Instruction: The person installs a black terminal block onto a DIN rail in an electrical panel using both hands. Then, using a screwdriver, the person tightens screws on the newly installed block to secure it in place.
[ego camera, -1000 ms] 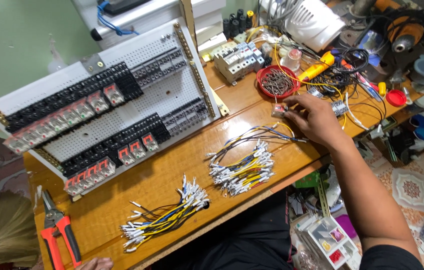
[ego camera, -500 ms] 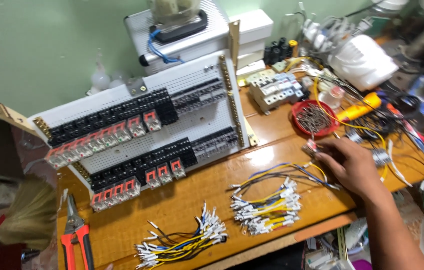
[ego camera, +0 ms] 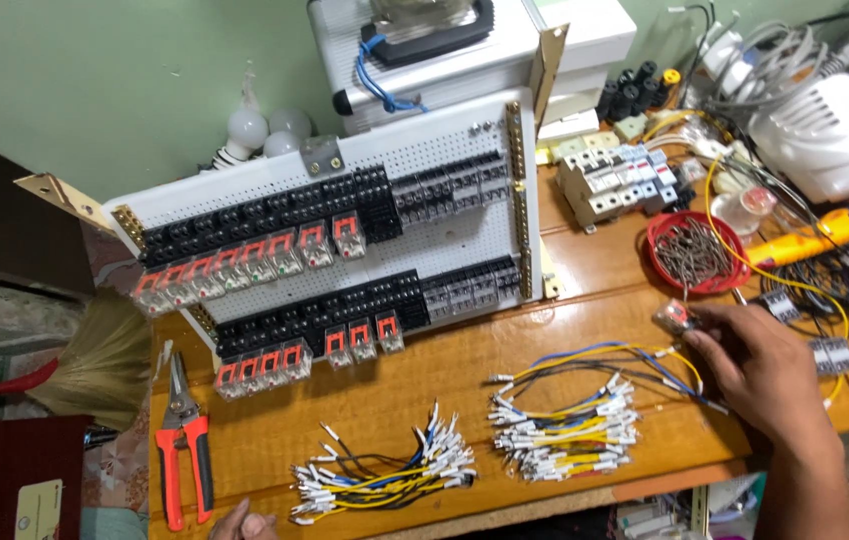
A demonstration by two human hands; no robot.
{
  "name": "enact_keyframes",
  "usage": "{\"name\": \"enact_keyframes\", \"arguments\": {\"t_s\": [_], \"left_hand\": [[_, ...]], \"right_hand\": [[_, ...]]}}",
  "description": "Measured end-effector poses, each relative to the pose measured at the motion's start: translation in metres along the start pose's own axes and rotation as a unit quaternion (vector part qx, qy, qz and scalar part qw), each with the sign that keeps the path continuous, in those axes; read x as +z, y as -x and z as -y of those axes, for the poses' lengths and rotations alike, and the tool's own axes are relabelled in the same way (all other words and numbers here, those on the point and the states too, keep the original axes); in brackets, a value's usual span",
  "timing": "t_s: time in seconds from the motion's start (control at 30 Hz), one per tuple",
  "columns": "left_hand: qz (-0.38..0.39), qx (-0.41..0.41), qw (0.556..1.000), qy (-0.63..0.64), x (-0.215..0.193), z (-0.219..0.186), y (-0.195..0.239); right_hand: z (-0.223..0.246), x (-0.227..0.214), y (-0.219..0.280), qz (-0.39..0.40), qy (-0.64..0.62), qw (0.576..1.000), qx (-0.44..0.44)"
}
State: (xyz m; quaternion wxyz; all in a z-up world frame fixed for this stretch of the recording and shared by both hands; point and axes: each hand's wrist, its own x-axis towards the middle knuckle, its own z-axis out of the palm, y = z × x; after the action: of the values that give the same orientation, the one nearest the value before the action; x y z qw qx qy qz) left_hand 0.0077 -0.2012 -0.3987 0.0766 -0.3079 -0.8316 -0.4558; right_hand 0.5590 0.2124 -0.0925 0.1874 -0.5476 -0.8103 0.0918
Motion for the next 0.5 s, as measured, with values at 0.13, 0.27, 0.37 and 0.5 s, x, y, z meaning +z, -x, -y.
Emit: {"name": "enact_keyframes", "arguments": {"t_s": [0.13,0.27,0.37,0.5], "left_hand": [[0.092,-0.153,0.982,0.06,-0.012,-0.104,-0.021],[0.021,-0.128,0.991,0.013,-0.034,-0.217,-0.041],[0.011,-0.065,0.995,0.071,-0.028,-0.205,-0.038],[-0.029,-0.047,0.989,0.137,-0.024,-0.221,-0.036]], "right_hand": [[0.013,-0.008,0.002,-0.006,-0.01,1.0,-0.019],[0.037,-0.023,0.011,-0.083,0.008,0.991,-0.103],[0.053,-0.039,0.027,-0.12,0.017,0.987,-0.108],[0.064,-0.058,0.05,-0.168,0.007,0.979,-0.119]]}}
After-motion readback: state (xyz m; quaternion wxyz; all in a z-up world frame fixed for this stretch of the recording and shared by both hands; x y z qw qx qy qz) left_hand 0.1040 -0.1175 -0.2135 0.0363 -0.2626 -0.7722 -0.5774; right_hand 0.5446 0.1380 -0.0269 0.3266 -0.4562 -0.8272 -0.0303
